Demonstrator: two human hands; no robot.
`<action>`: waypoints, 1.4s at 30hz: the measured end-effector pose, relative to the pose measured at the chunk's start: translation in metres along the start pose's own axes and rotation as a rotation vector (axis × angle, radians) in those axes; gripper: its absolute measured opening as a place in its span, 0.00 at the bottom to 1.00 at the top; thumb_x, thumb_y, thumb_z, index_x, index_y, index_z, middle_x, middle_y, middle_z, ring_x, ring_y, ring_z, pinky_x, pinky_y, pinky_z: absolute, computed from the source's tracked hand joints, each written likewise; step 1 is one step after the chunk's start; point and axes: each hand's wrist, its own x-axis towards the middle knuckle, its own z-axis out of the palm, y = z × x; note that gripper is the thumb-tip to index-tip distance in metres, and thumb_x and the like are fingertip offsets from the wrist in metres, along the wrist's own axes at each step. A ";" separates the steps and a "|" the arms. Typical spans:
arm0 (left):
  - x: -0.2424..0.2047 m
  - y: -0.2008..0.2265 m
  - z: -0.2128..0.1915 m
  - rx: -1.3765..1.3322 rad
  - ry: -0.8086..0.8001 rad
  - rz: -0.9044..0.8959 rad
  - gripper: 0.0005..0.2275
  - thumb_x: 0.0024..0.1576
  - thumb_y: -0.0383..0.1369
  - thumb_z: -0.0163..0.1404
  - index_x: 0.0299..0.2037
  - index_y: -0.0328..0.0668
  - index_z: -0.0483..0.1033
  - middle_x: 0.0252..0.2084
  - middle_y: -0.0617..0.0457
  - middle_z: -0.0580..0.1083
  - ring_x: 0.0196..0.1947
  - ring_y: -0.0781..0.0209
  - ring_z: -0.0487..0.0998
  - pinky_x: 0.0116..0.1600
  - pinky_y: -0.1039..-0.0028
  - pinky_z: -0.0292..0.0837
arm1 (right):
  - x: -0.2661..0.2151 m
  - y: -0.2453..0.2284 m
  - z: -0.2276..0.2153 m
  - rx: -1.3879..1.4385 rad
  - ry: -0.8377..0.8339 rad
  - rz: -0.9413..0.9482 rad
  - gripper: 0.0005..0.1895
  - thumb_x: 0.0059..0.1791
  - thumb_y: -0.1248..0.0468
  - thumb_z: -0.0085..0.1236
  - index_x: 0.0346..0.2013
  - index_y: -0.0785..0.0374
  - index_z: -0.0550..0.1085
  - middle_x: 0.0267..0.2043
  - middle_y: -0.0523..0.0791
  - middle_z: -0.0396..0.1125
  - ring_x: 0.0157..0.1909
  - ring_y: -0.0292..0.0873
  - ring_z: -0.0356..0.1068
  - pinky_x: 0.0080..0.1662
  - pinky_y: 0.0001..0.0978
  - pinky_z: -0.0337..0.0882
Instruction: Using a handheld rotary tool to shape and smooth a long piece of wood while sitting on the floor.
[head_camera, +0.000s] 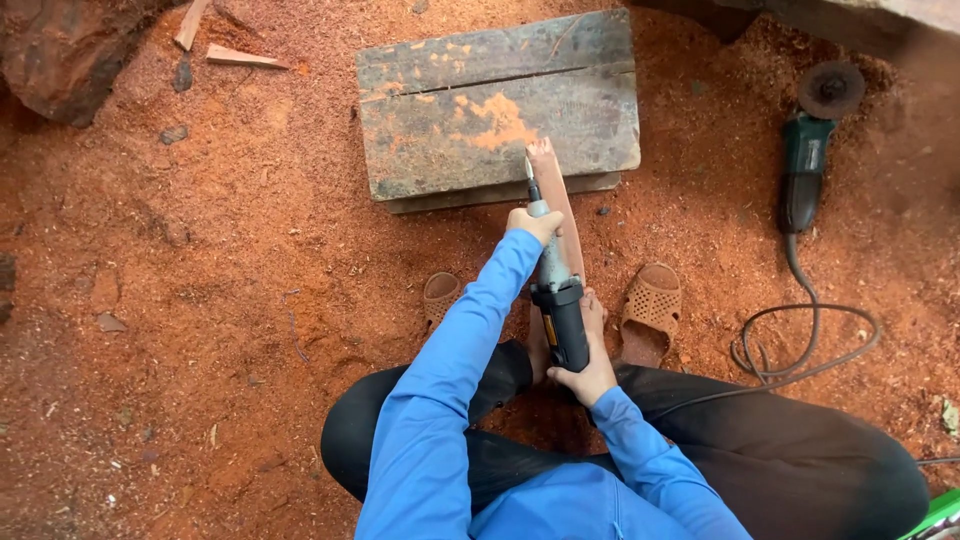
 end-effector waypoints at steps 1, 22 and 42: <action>-0.004 0.004 -0.003 0.006 -0.001 0.000 0.08 0.31 0.39 0.60 0.18 0.50 0.82 0.26 0.50 0.79 0.36 0.50 0.83 0.46 0.65 0.79 | 0.000 -0.006 -0.001 0.006 0.002 0.002 0.49 0.27 0.63 0.83 0.61 0.59 0.71 0.77 0.52 0.50 0.70 0.56 0.61 0.64 0.46 0.67; -0.057 0.053 -0.003 0.199 -0.036 -0.077 0.30 0.40 0.46 0.58 0.53 0.39 0.77 0.54 0.43 0.77 0.58 0.46 0.78 0.63 0.57 0.73 | 0.007 0.091 0.014 0.185 0.045 -0.195 0.41 0.23 0.59 0.86 0.47 0.62 0.76 0.51 0.55 0.61 0.50 0.56 0.68 0.48 0.46 0.69; -0.009 0.001 -0.004 -0.091 0.001 -0.006 0.14 0.36 0.40 0.60 0.29 0.41 0.82 0.29 0.49 0.80 0.39 0.51 0.83 0.50 0.63 0.78 | 0.015 0.077 0.002 0.012 0.007 -0.096 0.48 0.19 0.56 0.86 0.52 0.55 0.77 0.56 0.50 0.59 0.52 0.50 0.71 0.52 0.38 0.73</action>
